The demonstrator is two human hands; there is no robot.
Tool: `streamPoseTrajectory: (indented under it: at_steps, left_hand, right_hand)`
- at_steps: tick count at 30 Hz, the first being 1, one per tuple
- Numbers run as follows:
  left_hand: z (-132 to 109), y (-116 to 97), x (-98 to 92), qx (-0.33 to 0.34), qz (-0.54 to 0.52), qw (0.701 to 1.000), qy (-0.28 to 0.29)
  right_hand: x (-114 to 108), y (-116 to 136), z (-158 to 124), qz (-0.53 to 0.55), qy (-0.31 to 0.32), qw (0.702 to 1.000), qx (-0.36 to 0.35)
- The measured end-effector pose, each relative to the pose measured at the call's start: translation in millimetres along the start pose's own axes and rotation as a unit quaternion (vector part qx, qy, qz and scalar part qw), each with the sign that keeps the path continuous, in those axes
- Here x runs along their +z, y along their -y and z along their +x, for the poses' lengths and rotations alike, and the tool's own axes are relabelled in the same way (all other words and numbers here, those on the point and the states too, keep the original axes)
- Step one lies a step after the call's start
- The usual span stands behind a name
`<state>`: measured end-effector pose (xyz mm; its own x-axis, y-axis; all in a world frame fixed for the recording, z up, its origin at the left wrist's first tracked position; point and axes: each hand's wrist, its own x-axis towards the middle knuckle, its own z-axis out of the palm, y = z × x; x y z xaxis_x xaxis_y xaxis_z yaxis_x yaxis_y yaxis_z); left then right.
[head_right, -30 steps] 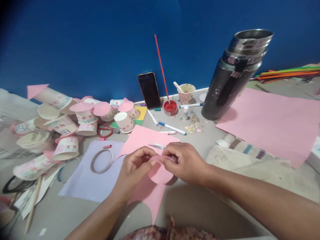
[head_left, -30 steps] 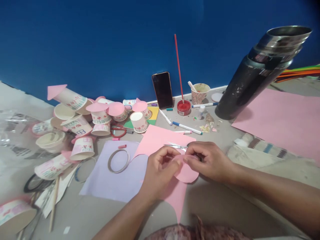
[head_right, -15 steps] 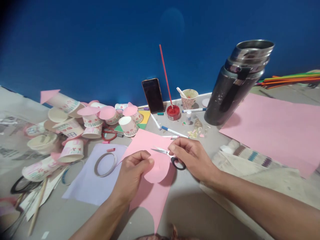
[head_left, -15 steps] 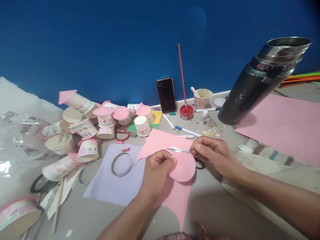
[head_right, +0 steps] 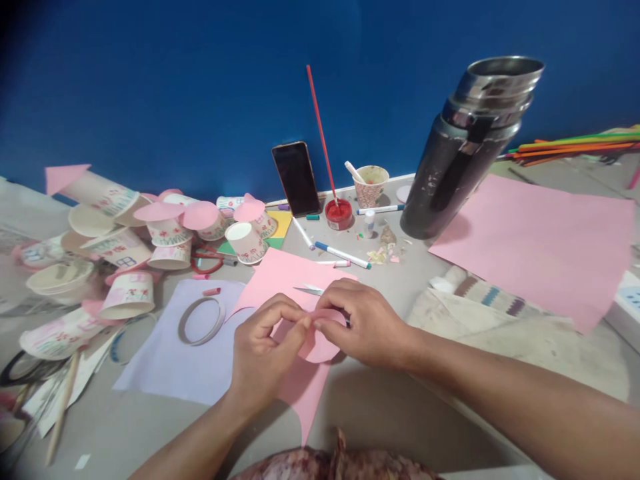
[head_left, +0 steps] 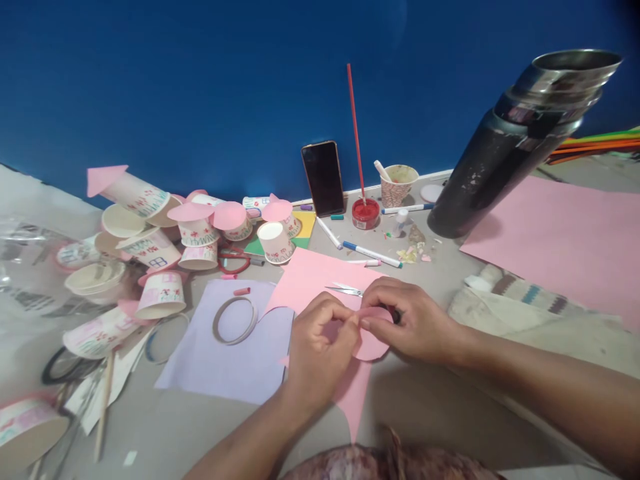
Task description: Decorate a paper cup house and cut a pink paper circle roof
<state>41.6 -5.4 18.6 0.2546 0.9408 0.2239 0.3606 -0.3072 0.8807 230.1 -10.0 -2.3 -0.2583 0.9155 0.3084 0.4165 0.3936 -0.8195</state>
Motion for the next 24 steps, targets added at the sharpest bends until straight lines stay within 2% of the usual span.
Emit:
streamPoseTrajectory:
  at_steps: [8, 12, 16, 18, 21, 24]
  left_hand:
    - [0.8, -7.1, 1.9, -0.013, -0.007, 1.000, 0.006]
    - [2.1, -9.2, 1.7, -0.010, -0.010, 1.000, -0.003]
    - [2.7, -7.8, 0.6, -0.023, -0.010, 0.999, 0.019]
    - [3.9, -7.5, -0.9, -0.054, -0.027, 0.998, 0.025]
    - [7.0, -7.2, -5.0, -0.128, -0.084, 0.988, 0.015]
    - [10.8, -5.2, -9.7, -0.206, -0.164, 0.965, 0.003]
  right_hand:
    - [-2.2, -0.2, -0.7, -0.022, -0.016, 0.999, -0.031]
    - [-2.0, -2.9, -0.2, -0.036, -0.042, 0.996, -0.072]
    - [-1.2, -2.2, -0.4, -0.033, -0.041, 0.995, -0.083]
    - [-3.5, 2.6, -0.1, -0.015, -0.029, 0.998, -0.050]
    - [-10.5, 10.6, 1.0, 0.067, -0.013, 0.996, 0.051]
    - [-16.6, 9.6, 2.9, 0.164, -0.054, 0.974, 0.149]
